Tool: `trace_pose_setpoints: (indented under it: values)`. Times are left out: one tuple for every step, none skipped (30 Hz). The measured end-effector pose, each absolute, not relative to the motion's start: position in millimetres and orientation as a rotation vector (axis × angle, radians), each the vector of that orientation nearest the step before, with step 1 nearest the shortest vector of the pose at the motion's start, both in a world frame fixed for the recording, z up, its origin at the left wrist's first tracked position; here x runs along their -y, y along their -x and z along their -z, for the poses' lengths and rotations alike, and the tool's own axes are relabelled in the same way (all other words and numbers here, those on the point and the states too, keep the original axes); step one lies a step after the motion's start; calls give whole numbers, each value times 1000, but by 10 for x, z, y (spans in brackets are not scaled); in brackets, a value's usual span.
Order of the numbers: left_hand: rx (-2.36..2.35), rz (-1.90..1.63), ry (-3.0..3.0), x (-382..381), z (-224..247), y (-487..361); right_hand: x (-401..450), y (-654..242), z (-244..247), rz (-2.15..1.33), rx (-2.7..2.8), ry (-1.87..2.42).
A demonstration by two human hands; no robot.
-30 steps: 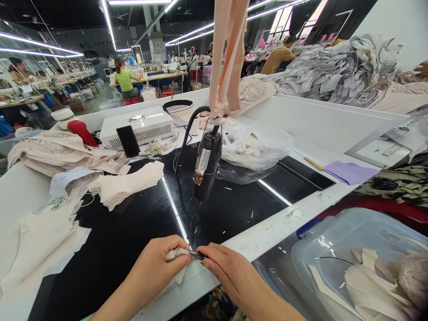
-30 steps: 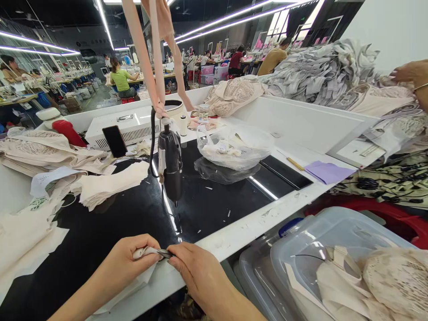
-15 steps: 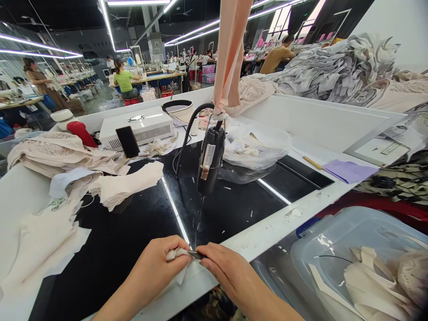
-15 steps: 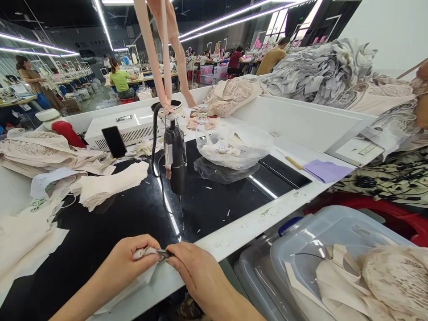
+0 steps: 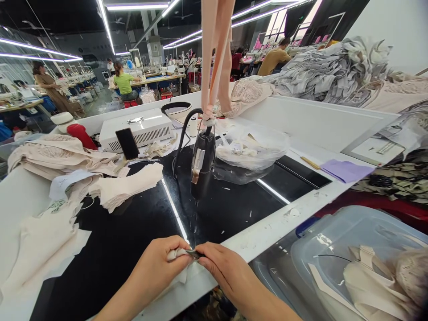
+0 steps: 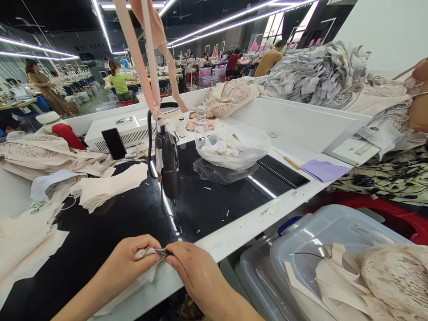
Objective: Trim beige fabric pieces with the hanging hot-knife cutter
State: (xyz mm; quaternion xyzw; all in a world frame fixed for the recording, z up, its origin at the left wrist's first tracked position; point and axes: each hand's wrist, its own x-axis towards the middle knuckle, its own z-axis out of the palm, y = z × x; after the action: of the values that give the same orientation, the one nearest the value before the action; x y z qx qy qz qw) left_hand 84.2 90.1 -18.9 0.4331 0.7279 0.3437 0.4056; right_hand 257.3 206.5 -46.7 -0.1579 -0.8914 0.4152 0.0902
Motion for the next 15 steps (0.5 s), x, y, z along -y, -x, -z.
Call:
trace_pose_setpoints:
  values:
    - [-1835, -867, -1086, -900, 190, -844, -2065, -2569, 470, -1245, 2648, 476]
    - [-1837, -866, -1079, -899, 194, -846, -2064, -2567, 474, -1257, 2646, 482]
    - [-1838, -866, -1076, -899, 198, -847, -2062, -2566, 478, -1267, 2640, 492]
    - [-1838, -867, -1078, -900, 204, -848, -2060, -2568, 482, -1281, 2631, 501]
    - [-1836, -870, -1083, -901, 209, -849, -2057, -2571, 486, -1300, 2619, 507]
    - [-1830, -877, -1086, -903, 215, -849, -2054, -2577, 490, -1326, 2601, 513]
    - [-1822, -888, -1086, -906, 219, -849, -2053, -2585, 494, -1355, 2575, 523]
    - [-1811, -901, -1082, -909, 222, -848, -2053, -2594, 499, -1384, 2543, 536]
    - [-1798, -913, -1077, -912, 224, -846, -2057, -2604, 504, -1410, 2509, 549]
    - [-1787, -924, -1071, -917, 226, -844, -2063, -2615, 509, -1430, 2478, 565]
    - [-1778, -931, -1067, -921, 228, -842, -2071, -2626, 515, -1441, 2450, 587]
    - [-1771, -933, -1066, -927, 231, -840, -2081, -2638, 522, -1448, 2429, 611]
    - [-1766, -931, -1066, -933, 234, -838, -2091, -2649, 529, -1451, 2413, 630]
    - [-1765, -927, -1065, -938, 238, -837, -2100, -2659, 536, -1453, 2404, 642]
    - [-1765, -924, -1063, -944, 241, -836, -2108, -2670, 543, -1450, 2397, 647]
